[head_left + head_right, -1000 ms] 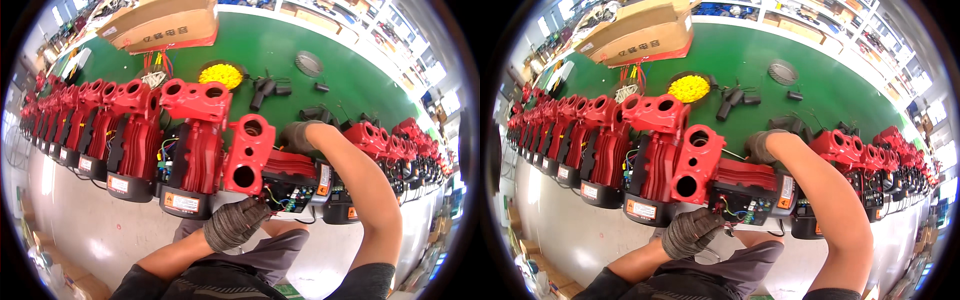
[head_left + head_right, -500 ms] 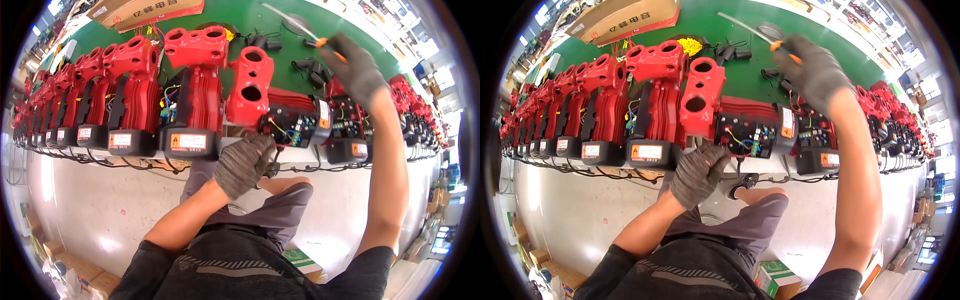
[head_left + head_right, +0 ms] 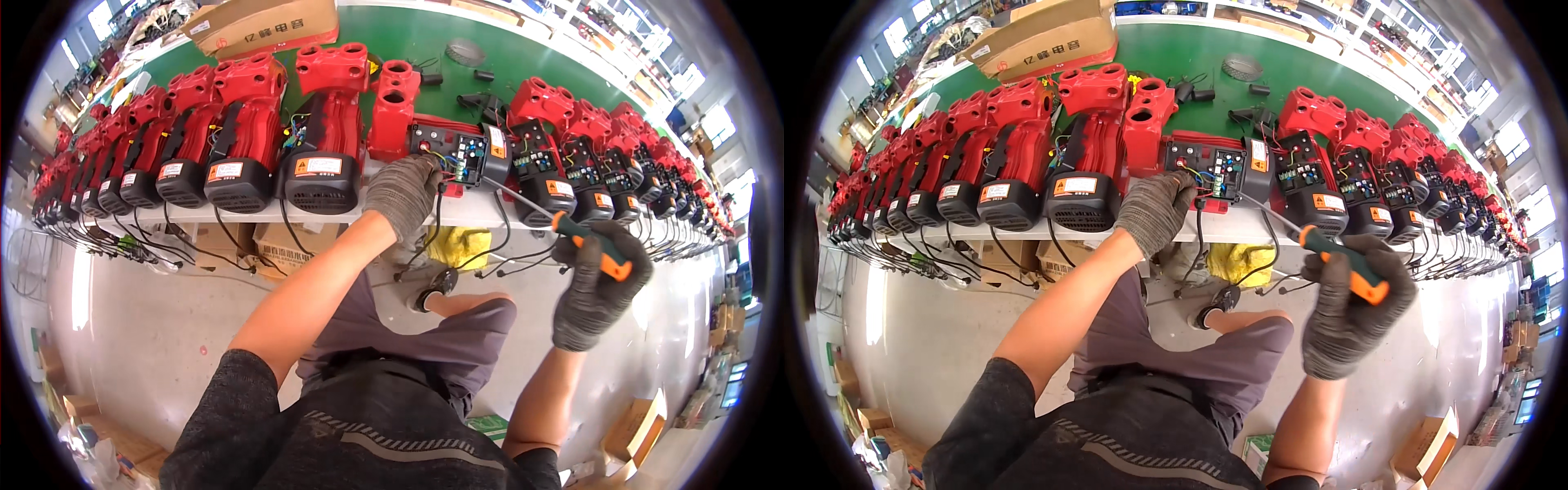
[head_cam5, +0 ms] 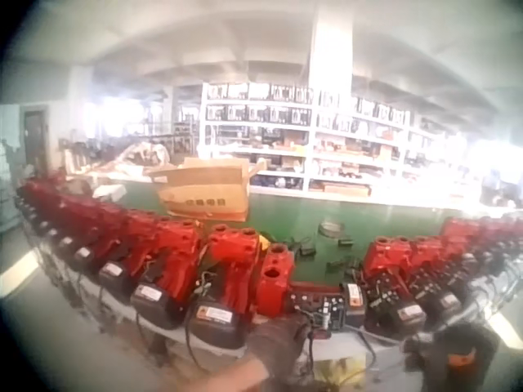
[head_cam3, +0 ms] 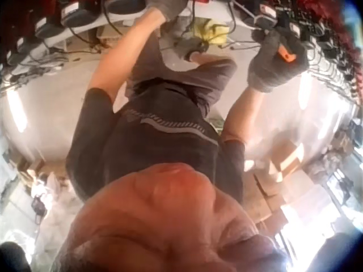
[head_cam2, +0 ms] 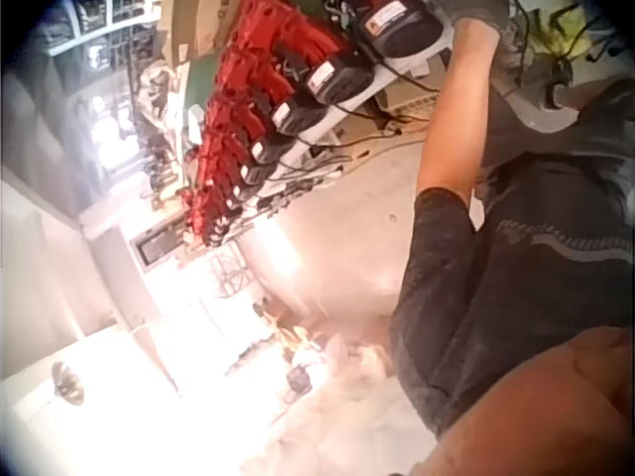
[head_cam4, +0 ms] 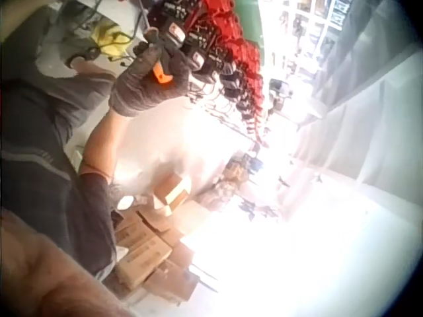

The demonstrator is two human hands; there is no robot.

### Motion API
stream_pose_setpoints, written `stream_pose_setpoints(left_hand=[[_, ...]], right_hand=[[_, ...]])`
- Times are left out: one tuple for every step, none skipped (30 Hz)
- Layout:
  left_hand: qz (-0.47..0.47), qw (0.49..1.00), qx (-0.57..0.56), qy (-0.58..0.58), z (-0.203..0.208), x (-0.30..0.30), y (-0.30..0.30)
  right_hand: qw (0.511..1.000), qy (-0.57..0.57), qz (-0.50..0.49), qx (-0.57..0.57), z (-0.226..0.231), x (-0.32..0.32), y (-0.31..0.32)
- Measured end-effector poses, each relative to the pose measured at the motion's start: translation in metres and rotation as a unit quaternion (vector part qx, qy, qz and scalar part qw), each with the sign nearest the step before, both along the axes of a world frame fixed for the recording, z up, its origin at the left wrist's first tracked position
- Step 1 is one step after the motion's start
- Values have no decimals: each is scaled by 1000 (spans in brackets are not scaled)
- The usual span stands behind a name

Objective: The person assembles the electrical wiring of a water pump by loosening and tightening terminal screws with a screwdriver, connecting wires to a capacitor, and fastening wire caps by hand.

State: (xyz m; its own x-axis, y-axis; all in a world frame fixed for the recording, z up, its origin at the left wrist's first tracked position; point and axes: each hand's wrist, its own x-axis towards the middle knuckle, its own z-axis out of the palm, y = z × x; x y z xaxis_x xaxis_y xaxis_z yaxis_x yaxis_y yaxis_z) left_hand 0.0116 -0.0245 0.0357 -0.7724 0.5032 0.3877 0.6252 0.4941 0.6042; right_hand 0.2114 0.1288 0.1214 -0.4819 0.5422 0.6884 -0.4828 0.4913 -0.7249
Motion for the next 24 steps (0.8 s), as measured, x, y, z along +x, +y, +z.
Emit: stream_pose_setpoints(left_hand=[[3,1000,-9,-13,0,-1,0],[5,1000,-8,-8,1,-1,0],[5,1000,-6,-7,2,-2,1],[8,1000,-21,-17,2,-2,2],[12,999,-35,-27,3,-2,3],[11,999,-33,-27,3,-2,3],[13,999,-29,-29,2,-2,3],[14,999,-26,-31,2,-2,4],[13,999,-24,-32,2,-2,4],[10,999,-28,-33,3,-3,4],[6,999,-31,-33,3,-4,5],[5,999,-30,-34,3,-4,5],[5,999,-36,-34,4,-4,5],[6,999,-40,-33,5,-3,5],[6,999,-38,-34,6,-3,5],[5,998,-47,-35,6,-4,5],[4,998,-56,-36,6,-4,5],[4,998,-55,-37,6,-5,5],[4,998,-54,-42,7,-4,5],[4,997,-54,-47,7,-4,4],[4,997,-53,-47,7,-4,4],[4,997,-57,-45,7,-4,4],[3,997,-60,-43,7,-5,4],[2,997,-60,-44,7,-5,4]], right_hand=[[1000,11,9,16,-8,-4,-3],[1000,4,-4,29,-15,-5,-7],[999,-3,-17,42,-20,-6,-10],[998,-1,-18,68,-25,-7,-10],[997,-2,-18,70,-27,-8,-12],[997,-2,-11,80,-29,-9,-14],[996,-2,-3,90,-31,-9,-15],[993,-13,-28,117,-35,-9,-14],[992,-14,-29,118,-34,-10,-16],[993,-11,-26,113,-34,-12,-18],[994,-7,-24,106,-34,-14,-20],[994,-8,-25,107,-35,-15,-22],[995,-9,-28,99,-36,-16,-23],[995,-9,-31,92,-35,-16,-24],[995,-9,-31,94,-36,-17,-25],[996,-9,-26,84,-37,-17,-26],[997,-9,-19,73,-38,-19,-27],[997,-11,-19,74,-40,-19,-26],[996,-11,-22,80,-41,-19,-25],[996,-11,-25,86,-42,-20,-25],[996,-11,-24,86,-42,-20,-25],[994,-16,-35,106,-41,-21,-24],[991,-20,-48,127,-41,-21,-24],[990,-21,-49,127,-40,-21,-25]])
